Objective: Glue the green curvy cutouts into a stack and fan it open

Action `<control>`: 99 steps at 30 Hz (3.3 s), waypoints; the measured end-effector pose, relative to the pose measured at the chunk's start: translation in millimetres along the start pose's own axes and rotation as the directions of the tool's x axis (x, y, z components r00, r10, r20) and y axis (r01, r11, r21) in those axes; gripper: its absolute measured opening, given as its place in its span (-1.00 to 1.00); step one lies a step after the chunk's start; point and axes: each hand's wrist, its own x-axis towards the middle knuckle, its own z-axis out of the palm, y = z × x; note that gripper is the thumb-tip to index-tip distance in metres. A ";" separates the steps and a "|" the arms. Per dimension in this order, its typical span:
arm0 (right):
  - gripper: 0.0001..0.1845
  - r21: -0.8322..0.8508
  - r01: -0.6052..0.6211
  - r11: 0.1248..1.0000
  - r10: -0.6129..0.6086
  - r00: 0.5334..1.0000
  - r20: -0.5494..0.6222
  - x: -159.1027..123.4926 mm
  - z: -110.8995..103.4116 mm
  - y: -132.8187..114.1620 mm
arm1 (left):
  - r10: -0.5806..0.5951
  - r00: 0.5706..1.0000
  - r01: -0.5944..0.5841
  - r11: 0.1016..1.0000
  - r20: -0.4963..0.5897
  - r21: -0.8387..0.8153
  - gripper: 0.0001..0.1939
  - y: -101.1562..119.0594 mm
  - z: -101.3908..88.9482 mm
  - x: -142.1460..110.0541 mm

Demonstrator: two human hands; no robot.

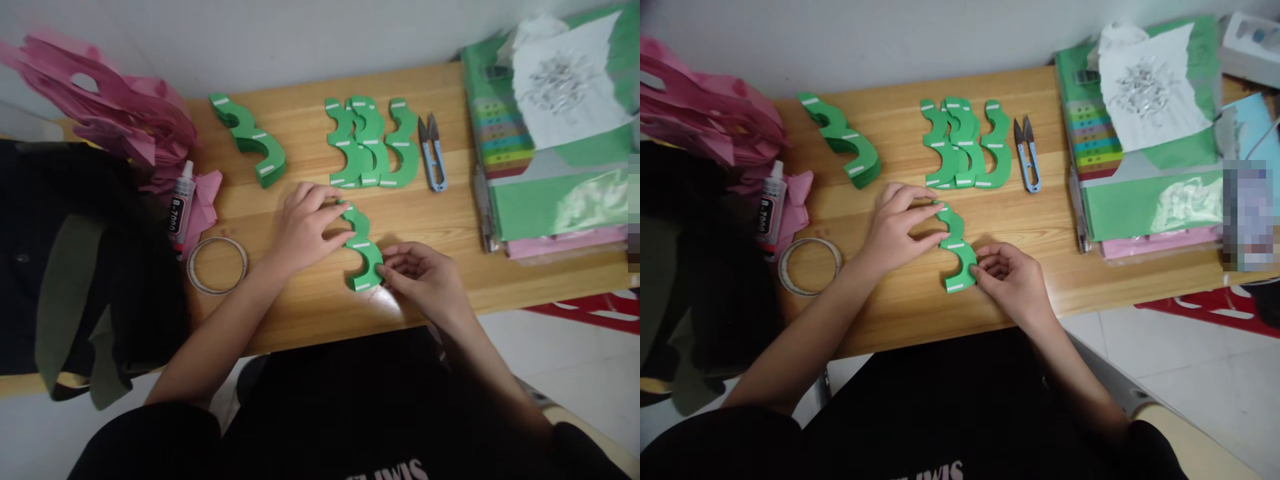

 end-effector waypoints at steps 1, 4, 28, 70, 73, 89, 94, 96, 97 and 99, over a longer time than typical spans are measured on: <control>-0.61 -0.007 0.005 1.000 -0.005 1.000 0.000 -0.2 0.1 1.1 | -0.002 1.000 0.002 1.000 0.001 0.003 -0.68 -0.2 0.2 -0.1; -0.60 -0.023 0.020 1.000 -0.020 1.000 -0.005 -1.0 0.4 2.9 | 0.002 1.000 -0.002 1.000 -0.001 0.017 -0.68 -0.3 0.0 -0.2; -0.89 -0.695 0.698 0.173 -0.825 0.488 0.285 -3.7 12.3 34.5 | 0.018 1.000 -0.017 0.999 -0.013 0.041 -0.68 0.4 0.1 -0.5; -0.51 -0.725 0.639 0.258 -0.754 0.602 0.262 -15.8 6.8 22.2 | -0.513 0.855 0.517 0.854 0.075 -0.049 -0.82 73.2 -6.2 -20.9; -0.55 -0.640 0.709 0.296 -0.746 0.591 0.309 -23.0 5.4 15.0 | -0.585 0.804 0.594 0.775 0.111 -0.216 -0.80 74.4 -6.2 -24.1; -0.68 -0.498 0.710 0.498 -0.696 0.670 0.258 2.7 -0.7 0.9 | -0.637 0.713 0.691 0.565 0.293 -0.452 -0.73 62.3 -7.5 -20.6; -0.69 -0.604 0.693 0.394 -0.685 0.659 0.309 17.3 4.4 1.8 | -0.626 0.772 0.635 0.746 0.113 -0.200 -0.70 58.6 -20.8 -21.4; -0.66 -0.646 0.681 0.344 -0.681 0.655 0.328 21.7 6.0 3.5 | -0.505 0.859 0.510 0.859 0.083 -0.050 -0.59 55.1 -28.7 -19.0; -0.65 -0.661 0.679 0.321 -0.680 0.651 0.338 23.7 6.4 4.0 | -0.409 0.906 0.410 0.912 0.109 0.018 -0.57 52.8 -32.6 -17.0; -0.65 -0.671 0.685 0.284 -0.686 0.634 0.357 27.7 6.4 4.1 | -0.200 0.958 0.180 0.977 0.207 0.113 -0.58 47.5 -38.8 -12.5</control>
